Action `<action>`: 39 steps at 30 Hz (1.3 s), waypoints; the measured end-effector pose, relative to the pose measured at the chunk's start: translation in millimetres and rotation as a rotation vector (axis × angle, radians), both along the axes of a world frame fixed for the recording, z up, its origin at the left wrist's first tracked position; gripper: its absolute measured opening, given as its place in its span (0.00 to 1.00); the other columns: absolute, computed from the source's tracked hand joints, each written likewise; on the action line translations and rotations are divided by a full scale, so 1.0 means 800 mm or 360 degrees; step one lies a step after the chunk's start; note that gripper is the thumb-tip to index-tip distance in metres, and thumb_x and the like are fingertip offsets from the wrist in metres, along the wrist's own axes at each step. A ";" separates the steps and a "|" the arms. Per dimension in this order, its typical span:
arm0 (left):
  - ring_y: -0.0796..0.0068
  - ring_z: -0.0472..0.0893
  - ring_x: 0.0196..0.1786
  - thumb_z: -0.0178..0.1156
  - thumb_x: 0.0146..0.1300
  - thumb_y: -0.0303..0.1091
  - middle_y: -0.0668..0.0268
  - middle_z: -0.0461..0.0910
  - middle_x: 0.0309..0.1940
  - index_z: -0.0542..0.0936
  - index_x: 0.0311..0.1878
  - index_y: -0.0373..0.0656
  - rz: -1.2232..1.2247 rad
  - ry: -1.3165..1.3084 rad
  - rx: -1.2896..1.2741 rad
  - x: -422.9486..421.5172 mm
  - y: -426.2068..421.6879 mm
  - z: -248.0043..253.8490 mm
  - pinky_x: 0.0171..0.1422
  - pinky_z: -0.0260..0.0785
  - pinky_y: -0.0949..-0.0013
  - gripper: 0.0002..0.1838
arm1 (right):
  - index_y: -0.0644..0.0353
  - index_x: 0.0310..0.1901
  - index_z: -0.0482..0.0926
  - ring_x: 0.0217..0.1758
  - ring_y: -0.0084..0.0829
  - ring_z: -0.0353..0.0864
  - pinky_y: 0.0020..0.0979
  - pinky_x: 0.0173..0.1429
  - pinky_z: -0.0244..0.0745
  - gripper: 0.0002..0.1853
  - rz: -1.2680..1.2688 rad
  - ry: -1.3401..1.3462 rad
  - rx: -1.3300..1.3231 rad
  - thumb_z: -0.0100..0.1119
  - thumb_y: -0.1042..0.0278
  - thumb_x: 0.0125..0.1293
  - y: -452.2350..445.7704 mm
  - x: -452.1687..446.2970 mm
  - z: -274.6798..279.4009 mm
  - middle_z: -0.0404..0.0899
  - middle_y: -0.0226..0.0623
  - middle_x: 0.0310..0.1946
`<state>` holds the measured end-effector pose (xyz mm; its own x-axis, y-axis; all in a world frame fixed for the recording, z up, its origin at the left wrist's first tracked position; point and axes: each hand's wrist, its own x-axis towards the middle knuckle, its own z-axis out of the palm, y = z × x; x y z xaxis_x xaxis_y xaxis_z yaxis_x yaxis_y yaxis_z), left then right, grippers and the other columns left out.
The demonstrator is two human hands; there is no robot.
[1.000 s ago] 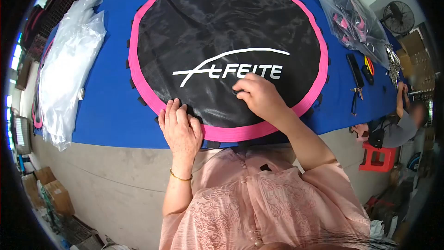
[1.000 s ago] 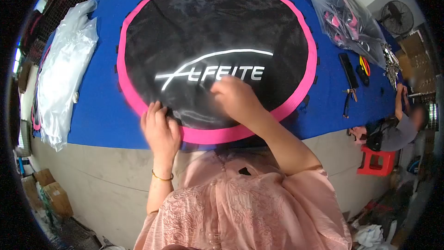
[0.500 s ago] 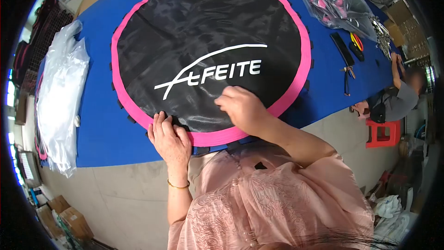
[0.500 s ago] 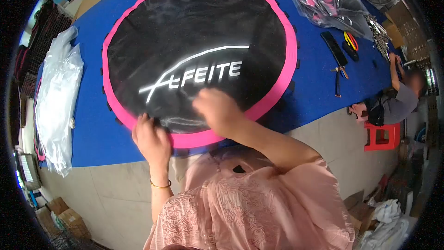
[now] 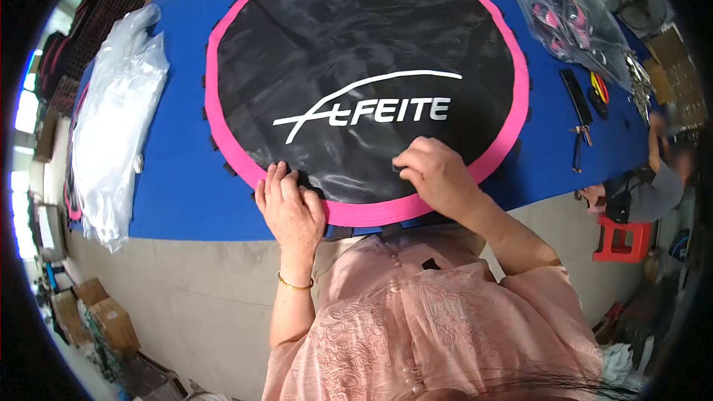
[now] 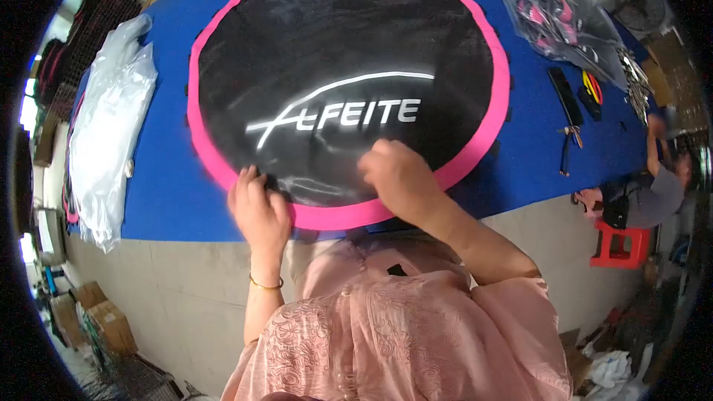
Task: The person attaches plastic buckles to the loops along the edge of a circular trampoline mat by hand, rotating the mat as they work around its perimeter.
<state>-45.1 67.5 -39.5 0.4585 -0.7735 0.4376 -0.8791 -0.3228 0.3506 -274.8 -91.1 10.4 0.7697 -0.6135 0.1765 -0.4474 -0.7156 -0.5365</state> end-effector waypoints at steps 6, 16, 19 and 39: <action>0.48 0.77 0.73 0.58 0.65 0.31 0.49 0.83 0.64 0.82 0.54 0.36 0.0000 0.0019 -0.0015 0.000 0.000 0.000 0.82 0.58 0.41 0.16 | 0.60 0.43 0.87 0.45 0.47 0.83 0.44 0.51 0.80 0.10 0.0356 -0.0266 0.0117 0.71 0.77 0.59 0.018 0.061 -0.014 0.83 0.40 0.40; 0.47 0.80 0.65 0.65 0.63 0.32 0.52 0.84 0.51 0.83 0.46 0.36 0.0113 0.0049 -0.0217 -0.006 0.005 -0.001 0.76 0.66 0.40 0.12 | 0.62 0.43 0.87 0.47 0.47 0.83 0.45 0.51 0.79 0.08 0.0679 -0.0223 -0.0040 0.70 0.76 0.62 0.006 0.182 -0.014 0.83 0.42 0.41; 0.47 0.80 0.65 0.65 0.62 0.32 0.52 0.84 0.51 0.83 0.45 0.36 0.0105 0.0068 -0.0237 -0.005 0.004 -0.004 0.76 0.66 0.40 0.11 | 0.61 0.43 0.89 0.49 0.46 0.85 0.46 0.50 0.79 0.07 0.0771 -0.0267 -0.0114 0.71 0.75 0.63 -0.003 0.224 -0.028 0.85 0.40 0.41; 0.47 0.81 0.65 0.65 0.58 0.30 0.50 0.85 0.51 0.83 0.40 0.37 0.0103 0.0113 -0.0282 -0.006 0.005 -0.002 0.76 0.65 0.42 0.09 | 0.54 0.42 0.91 0.46 0.42 0.85 0.45 0.53 0.75 0.05 0.0674 -0.0265 -0.0465 0.71 0.70 0.65 -0.033 0.326 -0.029 0.85 0.34 0.39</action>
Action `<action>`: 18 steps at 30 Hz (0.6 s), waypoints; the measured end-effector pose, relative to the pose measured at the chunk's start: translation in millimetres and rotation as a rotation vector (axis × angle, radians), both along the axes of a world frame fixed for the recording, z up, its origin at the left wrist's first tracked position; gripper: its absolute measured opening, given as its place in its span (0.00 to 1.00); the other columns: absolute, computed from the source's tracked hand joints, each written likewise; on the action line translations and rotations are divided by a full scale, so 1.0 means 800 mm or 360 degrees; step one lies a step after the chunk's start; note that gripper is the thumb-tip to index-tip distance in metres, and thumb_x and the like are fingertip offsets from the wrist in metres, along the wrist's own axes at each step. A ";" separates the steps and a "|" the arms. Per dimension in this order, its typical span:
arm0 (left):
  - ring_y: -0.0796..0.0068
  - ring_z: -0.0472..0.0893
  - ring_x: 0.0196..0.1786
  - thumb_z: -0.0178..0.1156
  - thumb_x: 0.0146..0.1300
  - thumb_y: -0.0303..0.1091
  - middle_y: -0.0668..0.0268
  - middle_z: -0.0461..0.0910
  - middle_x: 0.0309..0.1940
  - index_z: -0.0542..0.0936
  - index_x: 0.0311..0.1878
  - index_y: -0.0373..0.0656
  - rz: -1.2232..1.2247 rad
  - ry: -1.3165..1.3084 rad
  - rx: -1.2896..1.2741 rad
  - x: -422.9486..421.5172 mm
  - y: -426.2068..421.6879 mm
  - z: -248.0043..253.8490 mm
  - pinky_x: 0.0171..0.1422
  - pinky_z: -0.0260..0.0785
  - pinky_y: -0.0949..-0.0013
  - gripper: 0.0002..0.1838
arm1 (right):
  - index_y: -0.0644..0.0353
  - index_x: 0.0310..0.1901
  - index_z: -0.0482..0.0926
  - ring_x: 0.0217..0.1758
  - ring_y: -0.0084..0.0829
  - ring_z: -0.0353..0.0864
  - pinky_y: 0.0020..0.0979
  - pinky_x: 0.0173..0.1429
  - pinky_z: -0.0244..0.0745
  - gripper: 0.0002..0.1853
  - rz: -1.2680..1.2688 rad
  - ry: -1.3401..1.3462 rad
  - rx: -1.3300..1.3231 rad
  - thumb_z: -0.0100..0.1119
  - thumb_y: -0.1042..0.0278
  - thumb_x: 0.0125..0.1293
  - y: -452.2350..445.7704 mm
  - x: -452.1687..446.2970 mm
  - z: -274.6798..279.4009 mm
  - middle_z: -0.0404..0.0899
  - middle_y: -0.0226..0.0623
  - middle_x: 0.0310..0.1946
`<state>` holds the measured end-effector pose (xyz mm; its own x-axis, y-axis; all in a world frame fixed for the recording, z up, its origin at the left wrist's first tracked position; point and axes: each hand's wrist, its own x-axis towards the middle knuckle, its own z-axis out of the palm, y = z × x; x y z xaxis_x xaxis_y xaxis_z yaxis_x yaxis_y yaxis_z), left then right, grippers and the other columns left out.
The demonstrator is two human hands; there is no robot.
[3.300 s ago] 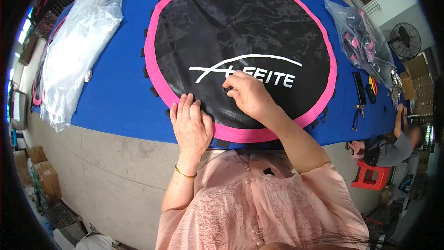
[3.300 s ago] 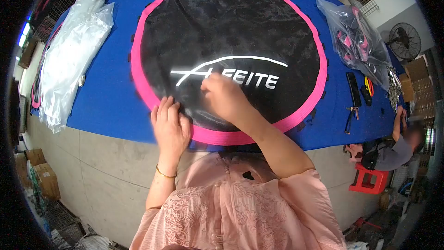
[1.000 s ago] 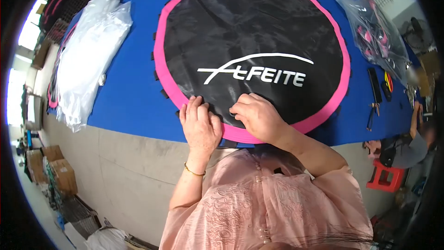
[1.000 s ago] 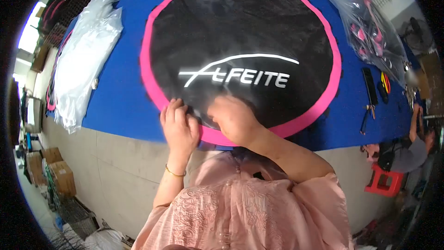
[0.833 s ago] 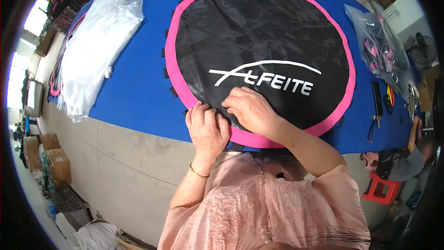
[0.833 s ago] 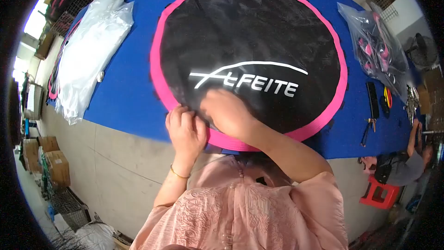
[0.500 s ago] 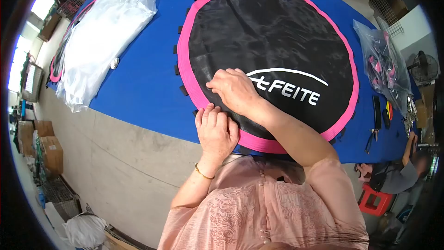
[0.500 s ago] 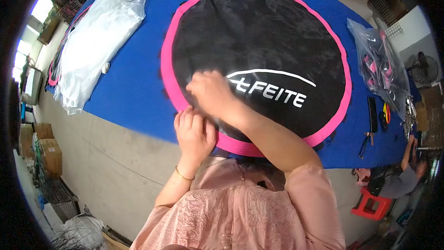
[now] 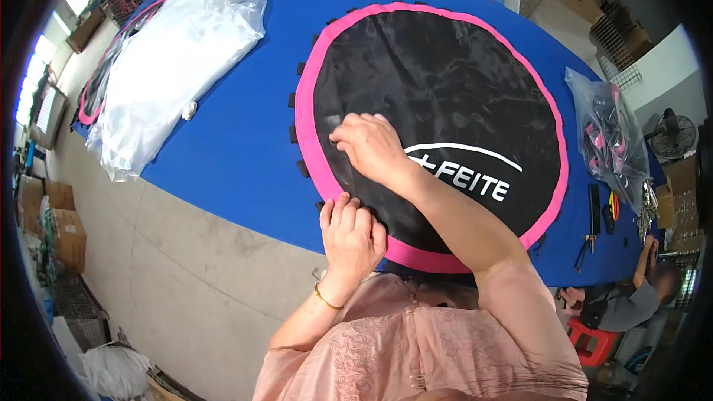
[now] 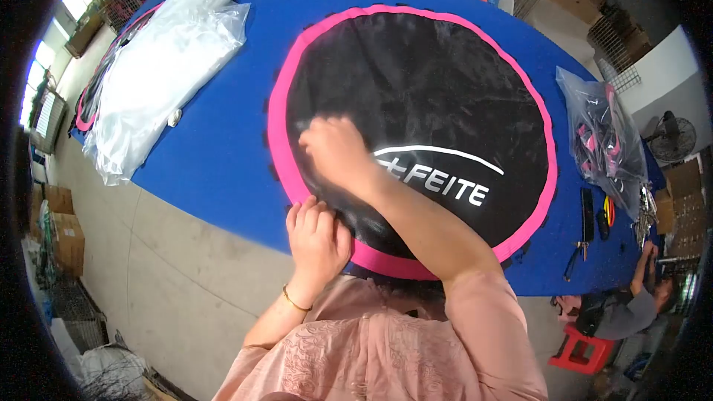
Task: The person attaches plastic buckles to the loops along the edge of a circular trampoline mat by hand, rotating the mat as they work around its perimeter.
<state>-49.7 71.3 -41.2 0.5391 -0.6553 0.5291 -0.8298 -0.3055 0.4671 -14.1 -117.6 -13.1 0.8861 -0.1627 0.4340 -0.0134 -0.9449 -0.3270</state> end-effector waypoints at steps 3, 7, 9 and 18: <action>0.47 0.81 0.65 0.65 0.58 0.30 0.50 0.85 0.50 0.83 0.41 0.37 0.0004 -0.0006 -0.0015 -0.001 0.000 0.000 0.76 0.65 0.42 0.09 | 0.54 0.41 0.91 0.48 0.43 0.86 0.46 0.55 0.75 0.05 -0.0108 0.0061 0.0021 0.71 0.71 0.65 -0.025 0.028 -0.002 0.86 0.35 0.41; 0.47 0.81 0.65 0.65 0.58 0.30 0.51 0.85 0.50 0.83 0.42 0.36 0.0006 -0.0008 -0.0016 0.000 0.000 0.001 0.76 0.65 0.42 0.10 | 0.53 0.42 0.91 0.49 0.44 0.87 0.48 0.56 0.76 0.05 -0.0264 0.0098 0.0010 0.71 0.70 0.65 -0.041 0.039 -0.003 0.87 0.35 0.42; 0.47 0.81 0.65 0.64 0.59 0.31 0.51 0.85 0.50 0.83 0.42 0.36 0.0005 -0.0016 -0.0003 0.000 0.001 -0.001 0.76 0.65 0.42 0.10 | 0.53 0.41 0.91 0.49 0.44 0.88 0.49 0.56 0.77 0.05 -0.0288 0.0139 0.0000 0.72 0.69 0.64 -0.038 0.041 -0.004 0.87 0.36 0.42; 0.48 0.82 0.64 0.64 0.59 0.31 0.52 0.85 0.50 0.83 0.42 0.36 -0.0005 -0.0003 0.0003 0.000 0.000 0.001 0.76 0.66 0.41 0.10 | 0.53 0.42 0.89 0.48 0.42 0.87 0.46 0.55 0.78 0.06 -0.0241 0.0023 0.0031 0.72 0.69 0.63 -0.032 -0.025 -0.002 0.84 0.36 0.41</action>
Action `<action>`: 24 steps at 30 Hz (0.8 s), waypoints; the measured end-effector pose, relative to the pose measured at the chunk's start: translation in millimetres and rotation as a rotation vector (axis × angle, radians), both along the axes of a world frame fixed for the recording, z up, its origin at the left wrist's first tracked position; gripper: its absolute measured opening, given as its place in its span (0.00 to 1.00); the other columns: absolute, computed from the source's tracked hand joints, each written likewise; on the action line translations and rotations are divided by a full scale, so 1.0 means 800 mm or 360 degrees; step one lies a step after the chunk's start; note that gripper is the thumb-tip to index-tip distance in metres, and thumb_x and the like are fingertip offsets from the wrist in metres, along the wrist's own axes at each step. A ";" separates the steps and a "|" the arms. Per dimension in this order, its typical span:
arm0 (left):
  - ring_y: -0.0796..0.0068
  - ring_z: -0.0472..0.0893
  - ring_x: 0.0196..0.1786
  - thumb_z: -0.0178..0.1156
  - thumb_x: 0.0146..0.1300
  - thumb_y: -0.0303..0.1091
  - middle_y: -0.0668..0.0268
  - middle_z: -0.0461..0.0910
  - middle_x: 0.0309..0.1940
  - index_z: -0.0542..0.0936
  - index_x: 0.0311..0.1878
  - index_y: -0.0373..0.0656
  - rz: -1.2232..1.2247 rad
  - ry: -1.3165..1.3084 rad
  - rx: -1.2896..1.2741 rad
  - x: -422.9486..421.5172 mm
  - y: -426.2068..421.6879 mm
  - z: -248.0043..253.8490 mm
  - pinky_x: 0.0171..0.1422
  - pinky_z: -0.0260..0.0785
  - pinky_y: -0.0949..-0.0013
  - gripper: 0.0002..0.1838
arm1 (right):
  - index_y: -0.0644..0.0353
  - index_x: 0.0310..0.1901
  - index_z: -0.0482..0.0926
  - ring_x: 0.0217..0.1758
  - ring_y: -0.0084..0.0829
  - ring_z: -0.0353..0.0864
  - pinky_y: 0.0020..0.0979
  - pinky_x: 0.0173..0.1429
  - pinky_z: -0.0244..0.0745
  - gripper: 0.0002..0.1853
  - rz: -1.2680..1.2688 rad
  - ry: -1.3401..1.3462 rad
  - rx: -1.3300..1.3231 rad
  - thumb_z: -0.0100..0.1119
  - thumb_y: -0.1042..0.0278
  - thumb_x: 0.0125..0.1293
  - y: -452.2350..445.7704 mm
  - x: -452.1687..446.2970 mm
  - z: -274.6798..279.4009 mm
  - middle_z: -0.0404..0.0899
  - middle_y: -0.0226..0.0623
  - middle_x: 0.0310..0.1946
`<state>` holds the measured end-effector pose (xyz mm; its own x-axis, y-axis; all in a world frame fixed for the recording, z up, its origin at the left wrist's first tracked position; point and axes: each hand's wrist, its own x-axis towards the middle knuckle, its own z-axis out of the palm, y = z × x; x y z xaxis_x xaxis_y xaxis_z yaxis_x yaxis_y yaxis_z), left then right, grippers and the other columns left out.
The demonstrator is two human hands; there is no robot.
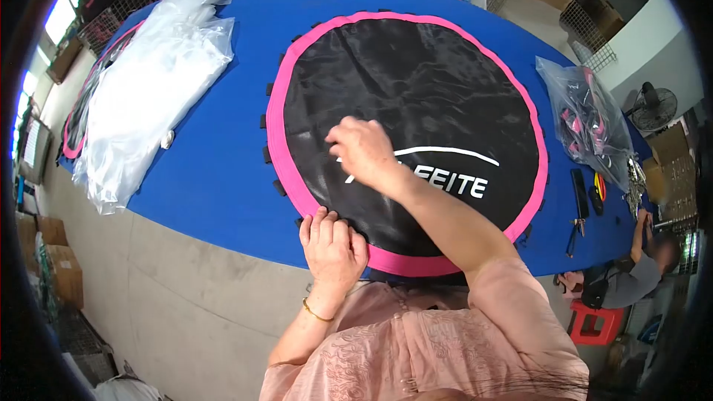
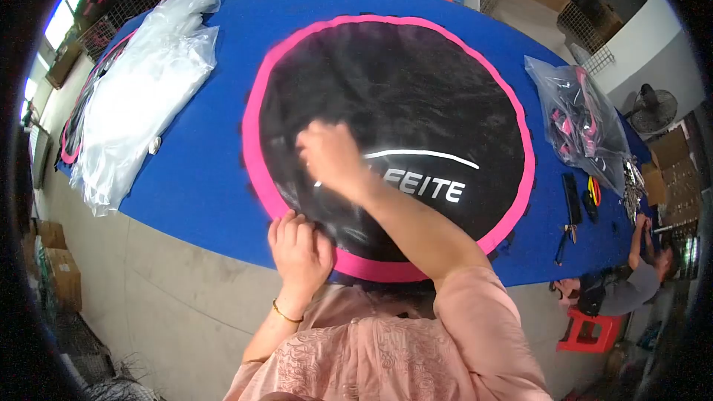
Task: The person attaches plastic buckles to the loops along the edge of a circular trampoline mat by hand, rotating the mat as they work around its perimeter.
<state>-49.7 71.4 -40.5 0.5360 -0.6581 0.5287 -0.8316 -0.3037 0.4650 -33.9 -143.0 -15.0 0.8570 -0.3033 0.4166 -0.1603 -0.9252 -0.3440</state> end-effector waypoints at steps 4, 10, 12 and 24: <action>0.48 0.82 0.64 0.64 0.60 0.31 0.52 0.86 0.50 0.83 0.41 0.36 -0.0003 -0.0018 -0.0003 0.001 0.001 0.001 0.76 0.66 0.41 0.10 | 0.52 0.44 0.90 0.46 0.47 0.89 0.47 0.53 0.83 0.09 -0.0431 0.0123 0.0087 0.74 0.66 0.62 -0.068 -0.044 0.004 0.87 0.38 0.42; 0.48 0.82 0.63 0.64 0.60 0.30 0.52 0.85 0.49 0.83 0.41 0.36 -0.0010 -0.0022 -0.0030 0.002 0.000 -0.002 0.76 0.66 0.41 0.09 | 0.53 0.46 0.90 0.49 0.48 0.89 0.47 0.54 0.84 0.10 -0.0885 0.0179 0.0042 0.73 0.63 0.64 -0.145 -0.111 -0.004 0.86 0.41 0.45; 0.48 0.82 0.63 0.64 0.60 0.30 0.52 0.85 0.49 0.83 0.41 0.36 -0.0024 -0.0030 -0.0035 0.001 0.000 -0.002 0.76 0.66 0.41 0.09 | 0.53 0.45 0.90 0.48 0.49 0.88 0.47 0.54 0.84 0.10 -0.0932 0.0104 0.0008 0.72 0.62 0.64 -0.140 -0.118 -0.004 0.86 0.42 0.44; 0.48 0.82 0.63 0.62 0.62 0.29 0.53 0.85 0.48 0.82 0.42 0.38 -0.0008 -0.0069 -0.0030 0.001 0.000 -0.001 0.76 0.65 0.40 0.07 | 0.51 0.44 0.90 0.49 0.45 0.88 0.47 0.56 0.80 0.08 -0.0879 0.0050 -0.0013 0.72 0.62 0.65 -0.140 -0.135 -0.015 0.86 0.37 0.42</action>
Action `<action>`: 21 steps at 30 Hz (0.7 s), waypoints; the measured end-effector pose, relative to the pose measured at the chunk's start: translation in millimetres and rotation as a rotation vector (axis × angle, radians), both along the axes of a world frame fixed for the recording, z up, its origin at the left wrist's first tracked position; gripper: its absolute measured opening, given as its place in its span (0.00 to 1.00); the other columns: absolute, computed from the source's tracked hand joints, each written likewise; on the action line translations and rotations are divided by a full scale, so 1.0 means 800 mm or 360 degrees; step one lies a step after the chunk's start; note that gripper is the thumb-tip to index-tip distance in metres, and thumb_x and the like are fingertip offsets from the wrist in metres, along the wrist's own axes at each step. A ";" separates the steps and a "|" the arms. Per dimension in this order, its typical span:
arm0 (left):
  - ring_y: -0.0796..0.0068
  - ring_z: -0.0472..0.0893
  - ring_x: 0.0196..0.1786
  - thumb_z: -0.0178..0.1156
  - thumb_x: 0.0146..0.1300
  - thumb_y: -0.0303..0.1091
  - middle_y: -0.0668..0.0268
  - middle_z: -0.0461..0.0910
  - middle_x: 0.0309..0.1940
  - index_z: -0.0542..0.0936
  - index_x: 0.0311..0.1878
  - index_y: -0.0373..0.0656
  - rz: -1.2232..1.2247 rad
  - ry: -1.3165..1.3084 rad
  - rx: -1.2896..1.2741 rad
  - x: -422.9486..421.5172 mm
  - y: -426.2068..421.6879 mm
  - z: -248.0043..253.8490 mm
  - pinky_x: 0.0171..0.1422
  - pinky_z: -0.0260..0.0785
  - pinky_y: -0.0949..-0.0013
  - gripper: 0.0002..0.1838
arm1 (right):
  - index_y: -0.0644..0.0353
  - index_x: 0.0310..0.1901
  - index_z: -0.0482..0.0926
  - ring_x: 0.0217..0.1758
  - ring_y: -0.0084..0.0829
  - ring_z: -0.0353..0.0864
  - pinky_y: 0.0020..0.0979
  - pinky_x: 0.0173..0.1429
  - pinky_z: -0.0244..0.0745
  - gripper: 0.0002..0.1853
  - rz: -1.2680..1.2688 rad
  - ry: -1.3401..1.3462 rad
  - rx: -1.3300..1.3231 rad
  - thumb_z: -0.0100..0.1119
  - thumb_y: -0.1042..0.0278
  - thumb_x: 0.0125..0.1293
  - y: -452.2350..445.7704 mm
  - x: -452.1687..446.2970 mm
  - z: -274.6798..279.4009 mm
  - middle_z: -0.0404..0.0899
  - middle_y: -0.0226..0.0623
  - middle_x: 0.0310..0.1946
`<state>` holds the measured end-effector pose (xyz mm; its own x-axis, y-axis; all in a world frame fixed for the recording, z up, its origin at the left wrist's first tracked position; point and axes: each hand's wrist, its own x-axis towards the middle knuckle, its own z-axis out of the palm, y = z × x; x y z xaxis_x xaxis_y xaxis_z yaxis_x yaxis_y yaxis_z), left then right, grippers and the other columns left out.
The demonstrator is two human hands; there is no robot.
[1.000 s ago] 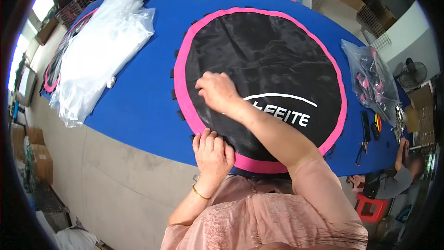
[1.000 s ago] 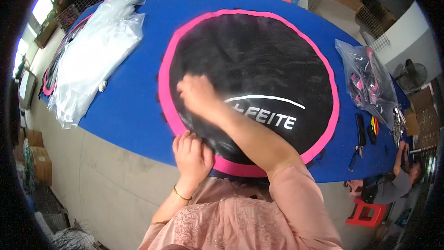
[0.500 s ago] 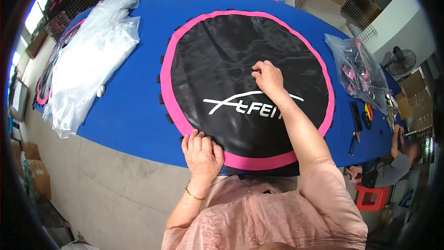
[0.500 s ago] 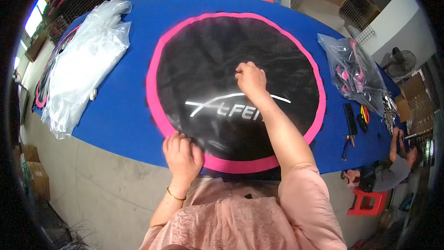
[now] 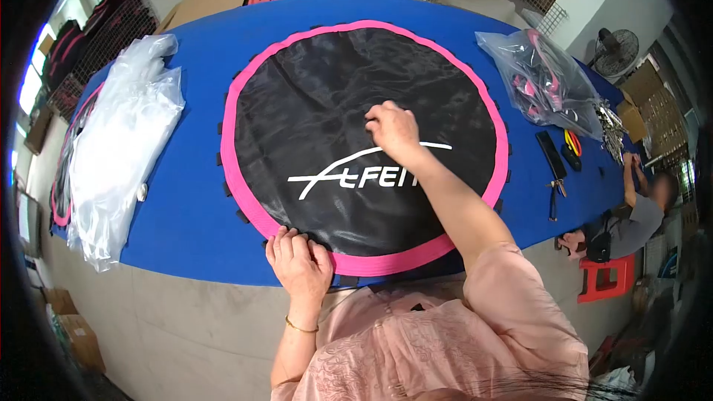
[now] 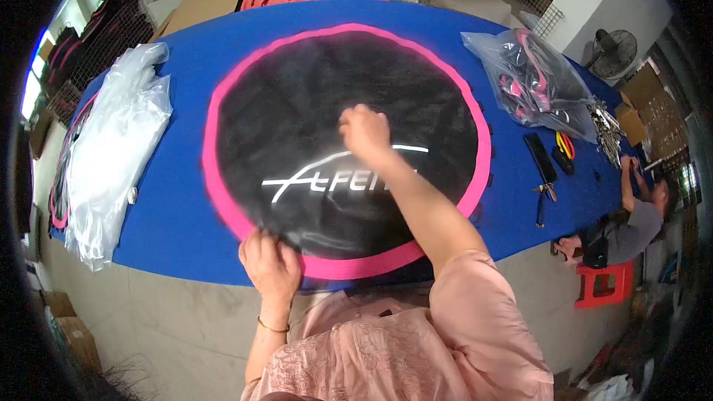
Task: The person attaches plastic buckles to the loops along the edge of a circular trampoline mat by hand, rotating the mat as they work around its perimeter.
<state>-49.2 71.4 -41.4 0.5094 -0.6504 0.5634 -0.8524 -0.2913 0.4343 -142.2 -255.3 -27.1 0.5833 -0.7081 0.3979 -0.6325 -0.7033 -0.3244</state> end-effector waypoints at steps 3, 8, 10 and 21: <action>0.48 0.82 0.63 0.62 0.62 0.29 0.54 0.84 0.48 0.82 0.42 0.38 0.0003 0.0007 -0.0013 0.000 -0.001 -0.001 0.76 0.65 0.41 0.07 | 0.49 0.45 0.90 0.49 0.45 0.89 0.47 0.56 0.83 0.09 -0.0245 0.0047 0.0027 0.73 0.62 0.64 -0.040 -0.049 0.002 0.86 0.37 0.44; 0.48 0.82 0.63 0.61 0.63 0.29 0.54 0.84 0.48 0.82 0.42 0.38 0.0010 -0.0013 0.0001 0.000 0.000 -0.002 0.77 0.64 0.42 0.07 | 0.48 0.45 0.90 0.51 0.46 0.89 0.52 0.58 0.79 0.09 -0.0581 0.0031 0.0081 0.72 0.60 0.64 -0.079 -0.146 0.006 0.87 0.37 0.45; 0.48 0.82 0.63 0.61 0.63 0.29 0.54 0.84 0.48 0.82 0.42 0.38 0.0009 -0.0011 0.0002 0.001 0.000 -0.002 0.77 0.64 0.42 0.06 | 0.48 0.45 0.90 0.52 0.45 0.89 0.52 0.58 0.79 0.10 -0.0718 0.0090 0.0115 0.73 0.60 0.63 -0.088 -0.175 0.005 0.88 0.37 0.46; 0.47 0.80 0.63 0.60 0.64 0.28 0.53 0.83 0.48 0.81 0.41 0.37 -0.0014 -0.0071 0.0066 0.004 0.001 -0.009 0.76 0.64 0.42 0.06 | 0.52 0.43 0.90 0.48 0.46 0.88 0.49 0.53 0.81 0.08 -0.0080 -0.0004 -0.0021 0.71 0.64 0.64 0.003 -0.041 -0.001 0.86 0.39 0.41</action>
